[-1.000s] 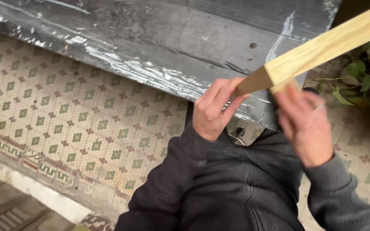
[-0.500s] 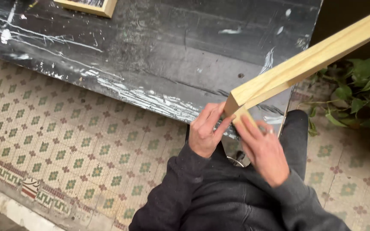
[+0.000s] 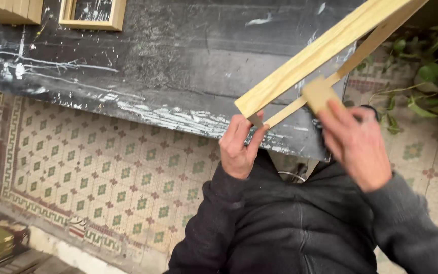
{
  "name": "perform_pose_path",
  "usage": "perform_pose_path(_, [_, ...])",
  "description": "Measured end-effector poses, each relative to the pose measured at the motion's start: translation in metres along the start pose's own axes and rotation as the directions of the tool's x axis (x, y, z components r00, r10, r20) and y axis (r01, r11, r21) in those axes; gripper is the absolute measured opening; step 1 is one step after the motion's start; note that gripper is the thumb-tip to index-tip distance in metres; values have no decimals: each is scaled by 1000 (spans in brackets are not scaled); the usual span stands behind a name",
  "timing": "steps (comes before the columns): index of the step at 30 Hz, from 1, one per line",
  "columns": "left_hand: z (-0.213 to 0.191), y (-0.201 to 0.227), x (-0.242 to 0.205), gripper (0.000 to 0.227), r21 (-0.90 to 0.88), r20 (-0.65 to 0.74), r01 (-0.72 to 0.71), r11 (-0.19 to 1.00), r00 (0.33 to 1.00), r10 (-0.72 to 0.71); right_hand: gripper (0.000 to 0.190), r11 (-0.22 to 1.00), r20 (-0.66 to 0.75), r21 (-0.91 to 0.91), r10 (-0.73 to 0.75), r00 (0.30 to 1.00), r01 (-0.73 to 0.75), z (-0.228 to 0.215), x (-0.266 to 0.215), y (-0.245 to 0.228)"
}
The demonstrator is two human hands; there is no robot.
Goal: Sanding a wooden picture frame using a sanding block.
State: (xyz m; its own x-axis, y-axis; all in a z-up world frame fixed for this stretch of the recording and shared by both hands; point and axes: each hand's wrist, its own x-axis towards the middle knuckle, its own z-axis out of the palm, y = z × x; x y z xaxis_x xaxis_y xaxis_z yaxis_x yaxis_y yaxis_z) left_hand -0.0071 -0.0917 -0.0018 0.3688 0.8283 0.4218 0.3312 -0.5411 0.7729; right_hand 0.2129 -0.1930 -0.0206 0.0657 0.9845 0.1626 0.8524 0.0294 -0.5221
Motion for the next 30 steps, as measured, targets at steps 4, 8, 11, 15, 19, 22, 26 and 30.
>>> perform_pose_path(4, [2,2,5,28,-22,-31,-80,997,996,79,63,972,-177,-233,-33,984,-9,12,18,-23])
perform_pose_path(8, [3,-6,0,28,7,-56,-56,998,997,56,69,982,-39,-24,-188,981,187,16,2,-11])
perform_pose_path(11, [4,-7,-3,26,1,-44,-12,1000,999,12,65,990,-90,-86,-120,989,112,6,8,-2])
perform_pose_path(15, [4,-6,-2,26,-50,-68,-39,998,997,35,63,995,-76,-14,-99,992,98,14,22,-31])
perform_pose_path(19, [6,-3,7,29,-67,-86,-40,997,996,35,60,969,-5,2,-249,969,249,9,7,-15])
perform_pose_path(22, [2,-3,6,34,-23,-83,-48,999,995,46,60,994,-22,-23,-108,994,108,7,21,-9])
perform_pose_path(26, [4,1,-3,38,-23,-22,-36,999,999,36,55,995,-49,-52,-89,995,86,16,4,-28])
perform_pose_path(30, [6,-6,7,38,7,-65,-64,998,996,64,60,985,-34,69,-157,987,159,7,-7,8])
